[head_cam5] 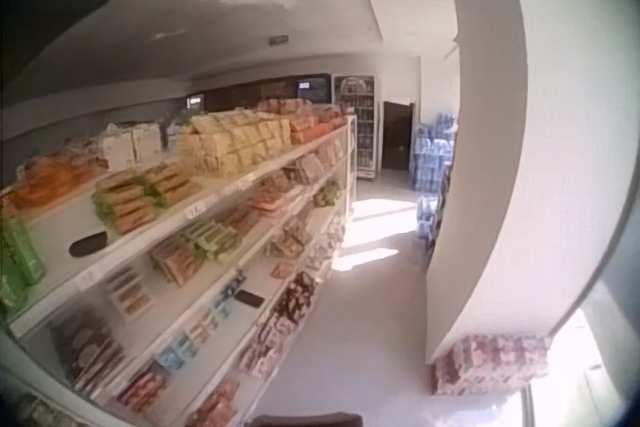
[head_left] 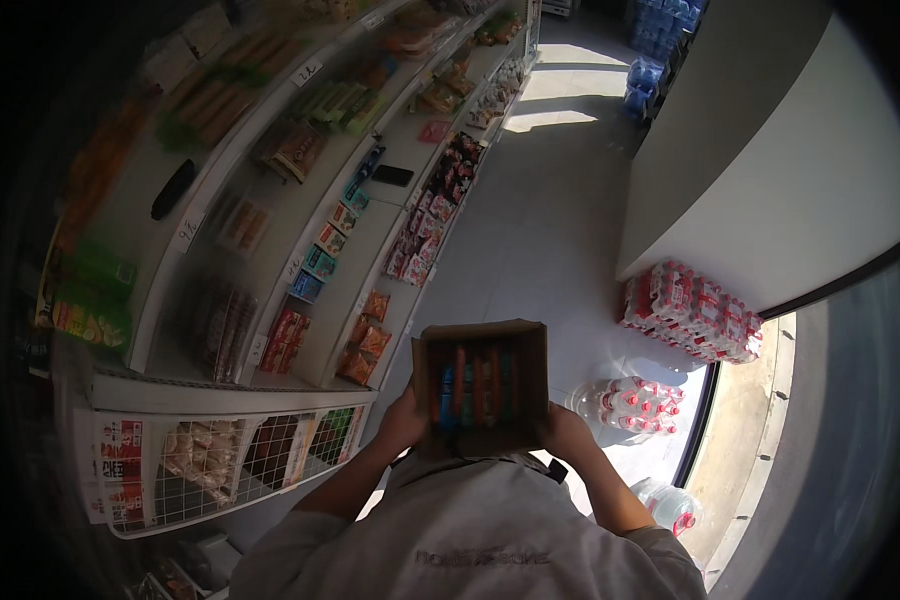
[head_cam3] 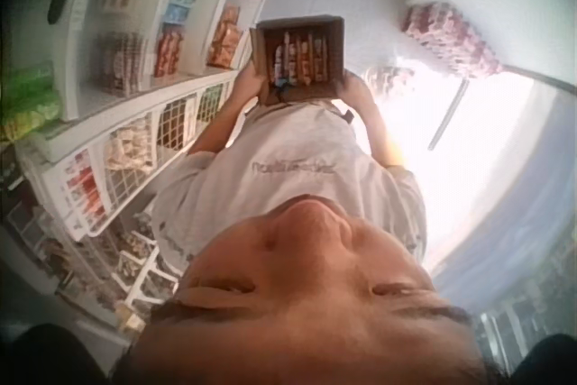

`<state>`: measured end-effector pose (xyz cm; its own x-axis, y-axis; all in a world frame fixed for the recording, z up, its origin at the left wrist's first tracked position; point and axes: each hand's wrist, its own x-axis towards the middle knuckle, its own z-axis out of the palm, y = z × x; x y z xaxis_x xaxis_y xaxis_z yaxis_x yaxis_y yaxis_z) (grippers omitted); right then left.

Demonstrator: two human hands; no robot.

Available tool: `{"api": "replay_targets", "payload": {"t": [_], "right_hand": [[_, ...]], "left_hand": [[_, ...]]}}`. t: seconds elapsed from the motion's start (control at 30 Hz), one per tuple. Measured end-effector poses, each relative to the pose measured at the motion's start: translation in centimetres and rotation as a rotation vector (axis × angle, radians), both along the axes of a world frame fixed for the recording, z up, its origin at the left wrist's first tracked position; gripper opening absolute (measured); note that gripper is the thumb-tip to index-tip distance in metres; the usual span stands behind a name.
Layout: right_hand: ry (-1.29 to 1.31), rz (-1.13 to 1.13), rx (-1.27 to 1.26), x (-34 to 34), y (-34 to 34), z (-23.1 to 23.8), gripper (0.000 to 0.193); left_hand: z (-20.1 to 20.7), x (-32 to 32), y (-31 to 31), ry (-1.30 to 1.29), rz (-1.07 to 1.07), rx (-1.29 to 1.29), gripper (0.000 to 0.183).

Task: The person takes packaged food items from a cardboard box and places them onto store shelves. They handle various snack boxes and bags, arranging them in rows on the lower shelves of a retail display.

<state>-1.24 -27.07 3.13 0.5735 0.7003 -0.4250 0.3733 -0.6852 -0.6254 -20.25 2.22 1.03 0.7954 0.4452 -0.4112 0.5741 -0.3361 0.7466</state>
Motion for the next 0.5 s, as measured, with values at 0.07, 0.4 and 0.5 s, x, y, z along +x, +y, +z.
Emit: {"api": "replay_targets", "payload": {"t": [0.07,0.4,0.5], "right_hand": [[0.004,0.027,-0.053,4.8,2.0,-0.2,0.041],[-0.026,-0.153,-0.076,24.1,7.3,1.9,0.046],[0.075,-0.311,0.038,29.4,7.1,-0.8,0.046]], "left_hand": [[0.0,4.4,2.1,0.012,-0.025,0.010,0.078],[2.6,27.9,9.2,0.028,-0.100,0.049,0.068],[2.5,34.9,10.4,-0.041,-0.167,0.096,0.079]]}}
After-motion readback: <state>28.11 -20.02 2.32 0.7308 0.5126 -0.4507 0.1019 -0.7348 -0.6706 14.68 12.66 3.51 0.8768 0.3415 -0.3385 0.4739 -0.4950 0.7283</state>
